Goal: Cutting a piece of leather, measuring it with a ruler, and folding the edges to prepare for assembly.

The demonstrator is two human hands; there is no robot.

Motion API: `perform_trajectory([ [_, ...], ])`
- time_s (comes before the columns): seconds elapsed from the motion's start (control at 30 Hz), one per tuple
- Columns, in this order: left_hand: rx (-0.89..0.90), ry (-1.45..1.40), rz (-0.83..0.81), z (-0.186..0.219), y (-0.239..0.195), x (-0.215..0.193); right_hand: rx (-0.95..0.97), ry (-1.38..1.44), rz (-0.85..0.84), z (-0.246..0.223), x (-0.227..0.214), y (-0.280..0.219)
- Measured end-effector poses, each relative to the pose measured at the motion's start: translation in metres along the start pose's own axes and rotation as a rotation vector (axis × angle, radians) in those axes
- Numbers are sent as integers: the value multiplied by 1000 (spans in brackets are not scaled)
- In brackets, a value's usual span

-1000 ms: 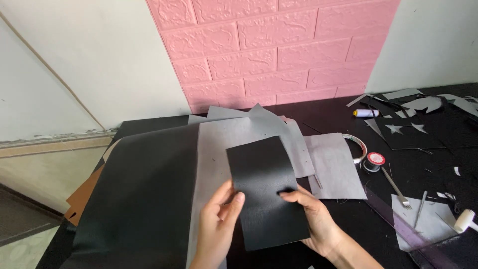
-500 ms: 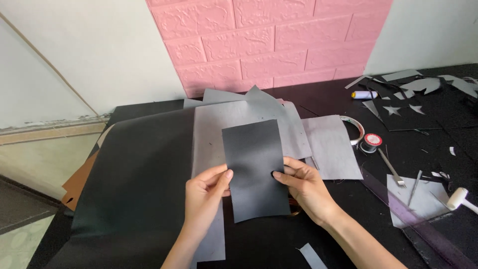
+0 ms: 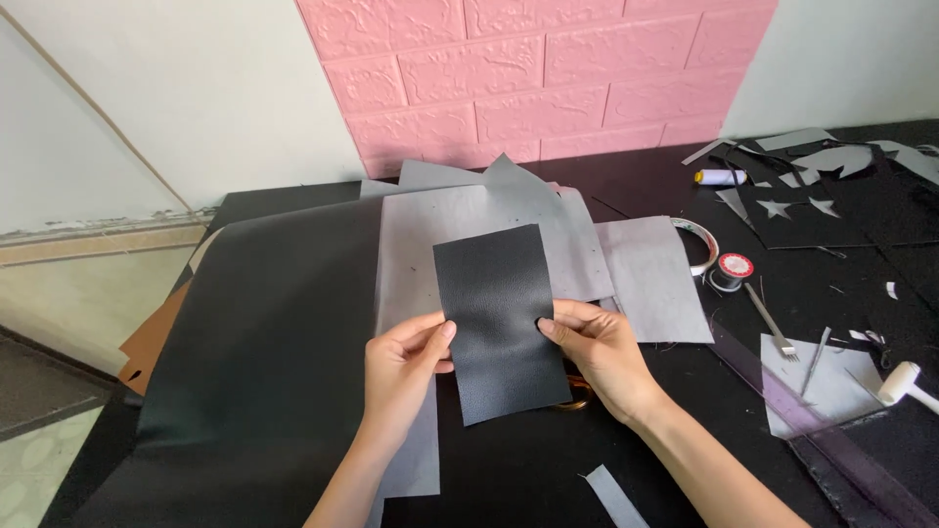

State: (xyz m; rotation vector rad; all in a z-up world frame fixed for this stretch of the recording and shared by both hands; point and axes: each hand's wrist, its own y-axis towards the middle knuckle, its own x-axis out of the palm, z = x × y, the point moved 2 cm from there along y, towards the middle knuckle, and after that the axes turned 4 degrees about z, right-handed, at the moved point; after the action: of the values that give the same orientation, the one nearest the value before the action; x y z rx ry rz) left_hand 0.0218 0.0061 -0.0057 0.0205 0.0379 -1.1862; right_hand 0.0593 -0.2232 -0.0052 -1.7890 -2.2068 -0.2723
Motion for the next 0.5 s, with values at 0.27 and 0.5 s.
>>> perform_trajectory([
  [0.27, 137, -22, -107, 5, -8, 4, -89, -174, -95, -2, 10, -6],
  [0.5, 60, -43, -67, 10, -3, -1, -509, -612, 117, -31, 24, -26],
])
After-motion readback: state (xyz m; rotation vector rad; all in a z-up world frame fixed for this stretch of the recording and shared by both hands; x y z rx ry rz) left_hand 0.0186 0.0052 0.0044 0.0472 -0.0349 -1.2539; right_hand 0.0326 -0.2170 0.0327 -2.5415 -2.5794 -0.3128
